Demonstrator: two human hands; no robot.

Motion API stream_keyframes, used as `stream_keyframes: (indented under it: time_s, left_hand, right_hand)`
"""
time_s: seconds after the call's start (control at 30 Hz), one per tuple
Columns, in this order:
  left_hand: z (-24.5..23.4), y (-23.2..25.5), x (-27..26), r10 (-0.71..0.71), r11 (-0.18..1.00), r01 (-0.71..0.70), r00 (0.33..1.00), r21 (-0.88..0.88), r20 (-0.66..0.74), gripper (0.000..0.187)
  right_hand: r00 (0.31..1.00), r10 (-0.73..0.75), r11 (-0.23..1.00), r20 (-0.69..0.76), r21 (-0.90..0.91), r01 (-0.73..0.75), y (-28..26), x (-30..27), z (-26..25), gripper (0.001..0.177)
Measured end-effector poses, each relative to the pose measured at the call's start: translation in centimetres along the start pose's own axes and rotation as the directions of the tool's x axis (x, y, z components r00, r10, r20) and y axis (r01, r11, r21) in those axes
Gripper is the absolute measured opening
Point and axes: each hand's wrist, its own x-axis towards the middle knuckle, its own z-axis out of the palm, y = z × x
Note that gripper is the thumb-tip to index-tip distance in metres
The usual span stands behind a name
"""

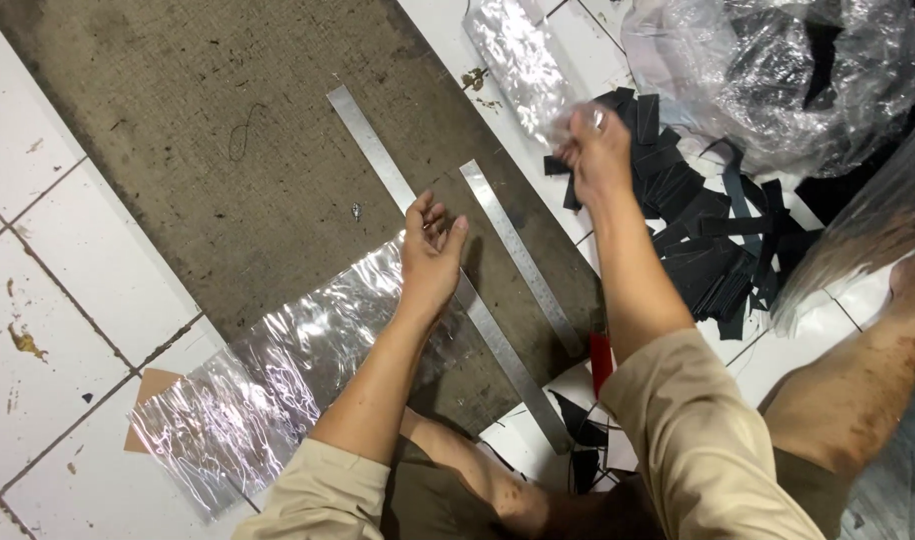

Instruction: Measuring and cutting plastic sheets and organizing leather strips on a workshop floor

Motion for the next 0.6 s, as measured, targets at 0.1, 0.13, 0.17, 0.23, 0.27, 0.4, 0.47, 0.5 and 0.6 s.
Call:
stream_keyframes:
  time_s: [0.1, 0.13, 0.17, 0.23, 0.27, 0.4, 0.47, 0.5, 0.6]
  left_hand:
    - [-0.6, 0.9, 0.3, -0.018, 0.988, 0.004, 0.996, 0.153, 0.089, 0.066]
    - [-0.7, 0.7, 0.4, -0.023, 0.988, 0.01, 0.996, 0.154, 0.085, 0.066]
    - [-0.7, 0.5, 0.4, 0.018, 0.986, -0.033, 0.996, 0.165, 0.089, 0.066]
    - [-0.8, 0.3, 0.4, 0.054, 0.982, -0.07, 0.994, 0.176, 0.091, 0.065]
    - [-0.8, 0.4, 0.3, 0.047, 0.981, -0.064, 0.994, 0.185, 0.095, 0.064]
    - [-0.8, 0.9, 0.2, 0.09, 0.978, -0.106, 0.992, 0.18, 0.091, 0.062]
    - [-0.8, 1.0, 0.3, 0.07, 0.978, -0.086, 0.994, 0.189, 0.089, 0.063]
    - [-0.8, 1.1, 0.3, 0.052, 0.978, -0.068, 0.995, 0.196, 0.089, 0.064]
    - [-0.9, 1.0, 0.1, 0.096, 0.97, -0.109, 0.993, 0.215, 0.067, 0.062]
  right_hand:
    - [0.986, 0.162, 0.974, -0.043, -0.155, -0.166, -0.3, 4.5, 0.1, 0.037]
    - [0.985, 0.168, 0.973, -0.042, -0.156, -0.172, 0.5, 5.5, -0.2, 0.037]
    - [0.987, 0.158, 0.981, -0.026, -0.108, -0.16, 1.2, 6.5, -0.5, 0.039]
    - [0.988, 0.153, 0.986, -0.011, -0.063, -0.154, 2.5, 7.8, -0.8, 0.042]
    - [0.987, 0.161, 0.983, -0.022, -0.085, -0.162, 3.0, 8.2, -0.9, 0.031]
    - [0.982, 0.171, 0.97, -0.085, -0.162, -0.183, 4.2, 9.1, -0.9, 0.034]
    - [0.981, 0.172, 0.962, -0.09, -0.199, -0.187, 4.1, 9.2, -0.7, 0.037]
    - [0.981, 0.17, 0.954, -0.096, -0.235, -0.188, 3.9, 9.2, -0.6, 0.04]
    - [0.983, 0.159, 0.925, -0.096, -0.333, -0.182, 3.8, 9.3, -0.5, 0.036]
